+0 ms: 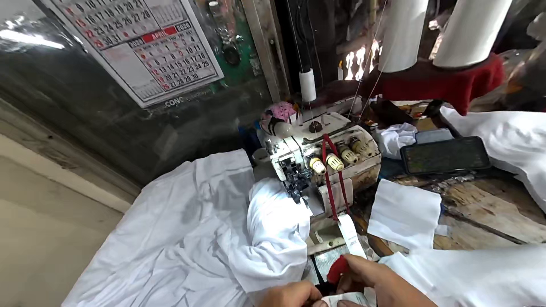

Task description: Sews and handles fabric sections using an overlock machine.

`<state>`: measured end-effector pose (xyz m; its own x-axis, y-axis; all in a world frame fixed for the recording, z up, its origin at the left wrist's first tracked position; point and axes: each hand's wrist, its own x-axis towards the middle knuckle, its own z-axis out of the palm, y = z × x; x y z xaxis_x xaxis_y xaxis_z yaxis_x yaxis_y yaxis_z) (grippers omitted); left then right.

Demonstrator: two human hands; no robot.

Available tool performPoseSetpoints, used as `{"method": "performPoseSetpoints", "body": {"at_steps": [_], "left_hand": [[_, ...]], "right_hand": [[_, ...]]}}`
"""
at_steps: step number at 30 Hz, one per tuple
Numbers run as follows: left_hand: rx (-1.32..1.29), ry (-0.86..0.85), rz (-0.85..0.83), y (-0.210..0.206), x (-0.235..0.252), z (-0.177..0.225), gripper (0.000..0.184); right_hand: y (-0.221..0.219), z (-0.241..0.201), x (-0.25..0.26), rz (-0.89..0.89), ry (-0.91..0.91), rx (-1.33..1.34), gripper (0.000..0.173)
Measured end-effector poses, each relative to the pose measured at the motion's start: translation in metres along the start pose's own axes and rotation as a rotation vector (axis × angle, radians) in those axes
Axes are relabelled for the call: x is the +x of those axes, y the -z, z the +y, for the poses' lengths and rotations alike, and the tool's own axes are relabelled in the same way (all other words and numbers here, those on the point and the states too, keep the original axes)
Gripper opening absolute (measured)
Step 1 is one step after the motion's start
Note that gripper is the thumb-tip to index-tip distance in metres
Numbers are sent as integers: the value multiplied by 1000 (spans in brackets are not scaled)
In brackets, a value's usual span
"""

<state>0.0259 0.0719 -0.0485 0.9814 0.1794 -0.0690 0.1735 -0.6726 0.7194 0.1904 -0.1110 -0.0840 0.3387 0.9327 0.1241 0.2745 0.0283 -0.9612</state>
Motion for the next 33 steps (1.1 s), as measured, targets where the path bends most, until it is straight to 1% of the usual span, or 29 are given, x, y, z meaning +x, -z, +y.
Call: {"method": "performPoseSetpoints", "body": {"at_steps": [2,4,5,8,9,10,12,14,18,21,24,26,27,29,30,31,33], "left_hand": [[61,-35,40,29,17,10,23],[38,-33,90,63,49,18,21],[14,-3,96,78,69,20,20],[-39,188,-16,108,116,21,23],[-37,223,-51,111,123,20,24],[-28,246,-76,112,127,20,25],[-26,267,-88,112,128,19,25],[-43,263,-76,111,126,18,25],[-50,240,-22,107,124,17,24],[-6,255,14,102,123,16,24],[48,259,34,101,122,15,24],[128,213,69,100,119,12,24],[208,162,143,97,115,9,22],[383,20,378,85,109,-3,18],[447,-38,480,76,107,-10,20],[491,-80,547,67,106,-16,25],[531,-133,626,56,102,-23,28]], "right_hand": [[13,-7,28,42,67,-6,33],[26,-15,60,182,117,-11,31],[32,-20,73,276,118,-68,29],[37,-30,85,538,172,-538,31],[36,-31,81,587,194,-609,31],[34,-28,76,616,201,-622,29],[27,-15,66,594,212,-547,24],[19,-6,57,502,206,-492,23],[7,-15,51,329,245,-507,19],[-2,-18,59,257,277,-657,23],[-5,-8,65,236,284,-750,29],[-6,-6,63,243,275,-759,39],[-5,-6,63,245,273,-757,41],[-2,-5,63,246,273,-739,42],[-1,-4,63,244,279,-721,43],[-1,-2,63,239,284,-707,43],[-1,-1,62,233,286,-692,39]]}}
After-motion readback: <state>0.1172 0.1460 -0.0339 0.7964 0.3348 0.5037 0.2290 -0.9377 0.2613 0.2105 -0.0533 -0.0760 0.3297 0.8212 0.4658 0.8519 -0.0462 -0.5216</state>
